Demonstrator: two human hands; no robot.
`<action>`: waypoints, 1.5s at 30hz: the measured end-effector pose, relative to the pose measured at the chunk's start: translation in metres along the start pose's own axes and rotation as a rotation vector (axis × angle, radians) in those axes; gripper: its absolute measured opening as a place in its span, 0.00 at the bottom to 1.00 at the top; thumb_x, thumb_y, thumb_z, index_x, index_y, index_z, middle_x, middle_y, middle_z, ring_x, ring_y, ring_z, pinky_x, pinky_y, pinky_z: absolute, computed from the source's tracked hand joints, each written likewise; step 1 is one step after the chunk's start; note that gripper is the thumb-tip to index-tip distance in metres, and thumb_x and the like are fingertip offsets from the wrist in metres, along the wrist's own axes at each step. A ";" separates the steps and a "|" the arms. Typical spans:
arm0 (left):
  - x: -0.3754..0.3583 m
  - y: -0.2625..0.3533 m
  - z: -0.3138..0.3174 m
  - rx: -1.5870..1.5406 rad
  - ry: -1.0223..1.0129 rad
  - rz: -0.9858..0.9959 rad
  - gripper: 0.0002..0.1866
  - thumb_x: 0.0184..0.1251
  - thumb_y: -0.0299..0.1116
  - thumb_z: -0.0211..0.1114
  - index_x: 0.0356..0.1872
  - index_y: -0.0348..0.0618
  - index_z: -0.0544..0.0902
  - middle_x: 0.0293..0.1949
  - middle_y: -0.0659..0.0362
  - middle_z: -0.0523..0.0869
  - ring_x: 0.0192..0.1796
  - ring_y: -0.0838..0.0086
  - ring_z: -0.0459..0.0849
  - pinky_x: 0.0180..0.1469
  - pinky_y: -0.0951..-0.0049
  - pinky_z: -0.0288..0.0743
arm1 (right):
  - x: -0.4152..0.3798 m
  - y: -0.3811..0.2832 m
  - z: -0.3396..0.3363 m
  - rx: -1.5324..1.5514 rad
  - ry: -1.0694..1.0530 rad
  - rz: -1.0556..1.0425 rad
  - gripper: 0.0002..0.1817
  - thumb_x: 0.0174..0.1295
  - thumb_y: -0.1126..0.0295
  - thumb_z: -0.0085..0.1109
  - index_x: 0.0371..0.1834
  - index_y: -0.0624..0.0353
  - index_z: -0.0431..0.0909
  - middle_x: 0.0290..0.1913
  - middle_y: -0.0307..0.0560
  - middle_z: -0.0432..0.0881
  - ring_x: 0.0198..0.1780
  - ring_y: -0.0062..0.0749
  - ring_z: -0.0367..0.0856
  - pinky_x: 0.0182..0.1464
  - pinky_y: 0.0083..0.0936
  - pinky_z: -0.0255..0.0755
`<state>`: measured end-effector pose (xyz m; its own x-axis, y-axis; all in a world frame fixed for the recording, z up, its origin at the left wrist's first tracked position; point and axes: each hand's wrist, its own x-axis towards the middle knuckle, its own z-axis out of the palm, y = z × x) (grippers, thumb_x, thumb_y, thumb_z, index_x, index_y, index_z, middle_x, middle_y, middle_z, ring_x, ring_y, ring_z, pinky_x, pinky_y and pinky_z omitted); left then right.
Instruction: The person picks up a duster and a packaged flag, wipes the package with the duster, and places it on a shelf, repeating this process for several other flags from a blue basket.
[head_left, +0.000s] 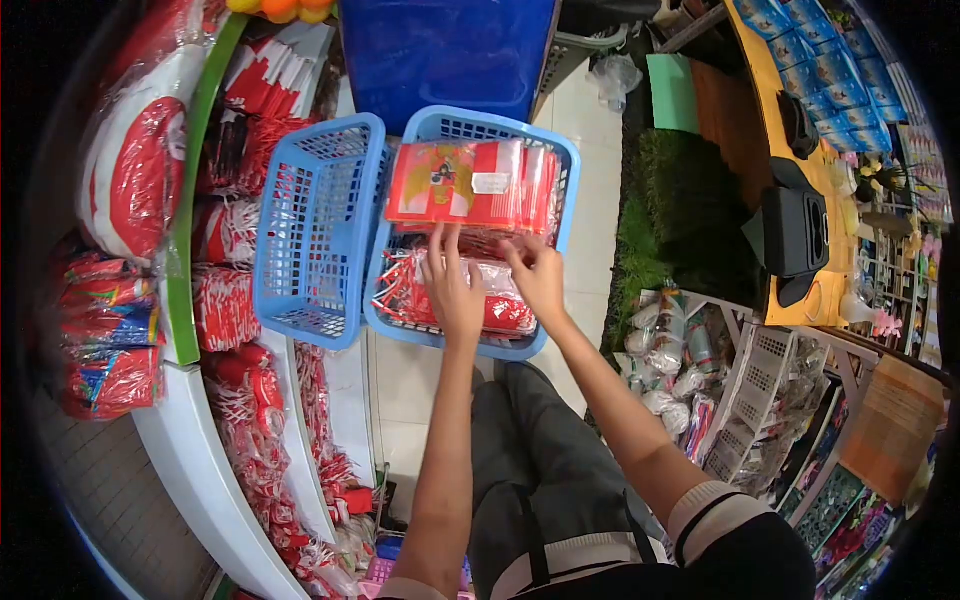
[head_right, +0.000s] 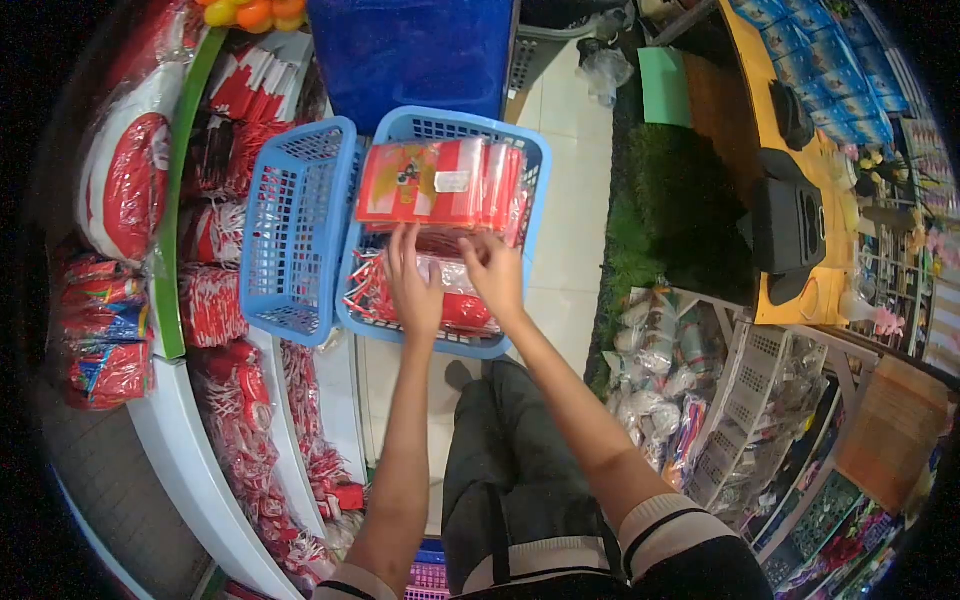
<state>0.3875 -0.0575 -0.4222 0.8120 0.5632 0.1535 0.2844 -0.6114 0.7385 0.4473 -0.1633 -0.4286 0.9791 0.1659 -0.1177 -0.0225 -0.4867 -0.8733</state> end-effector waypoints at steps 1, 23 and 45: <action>0.014 0.003 0.002 0.043 -0.014 0.049 0.29 0.56 0.27 0.65 0.63 0.47 0.70 0.61 0.51 0.74 0.68 0.56 0.64 0.68 0.51 0.56 | -0.001 0.008 0.009 0.043 -0.035 0.036 0.14 0.59 0.65 0.61 0.24 0.67 0.77 0.15 0.53 0.74 0.15 0.36 0.71 0.21 0.32 0.64; -0.043 0.105 -0.066 -0.520 0.054 -0.407 0.14 0.64 0.31 0.65 0.45 0.31 0.82 0.37 0.54 0.87 0.39 0.77 0.84 0.43 0.74 0.76 | -0.090 -0.070 -0.023 0.417 -0.270 0.017 0.31 0.64 0.71 0.54 0.68 0.59 0.52 0.53 0.49 0.70 0.52 0.31 0.72 0.54 0.30 0.69; -0.193 0.121 -0.396 -2.163 0.274 0.055 0.27 0.72 0.50 0.48 0.60 0.39 0.70 0.59 0.51 0.75 0.59 0.59 0.74 0.63 0.53 0.68 | -0.222 -0.386 -0.021 0.545 -1.515 -0.494 0.21 0.62 0.71 0.60 0.57 0.67 0.69 0.50 0.46 0.80 0.48 0.26 0.80 0.50 0.26 0.75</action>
<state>0.0631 -0.0200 -0.1021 0.6684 0.7350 0.1136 -0.7437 0.6621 0.0923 0.2426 -0.0306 -0.0550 -0.1418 0.9762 0.1642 -0.1740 0.1387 -0.9749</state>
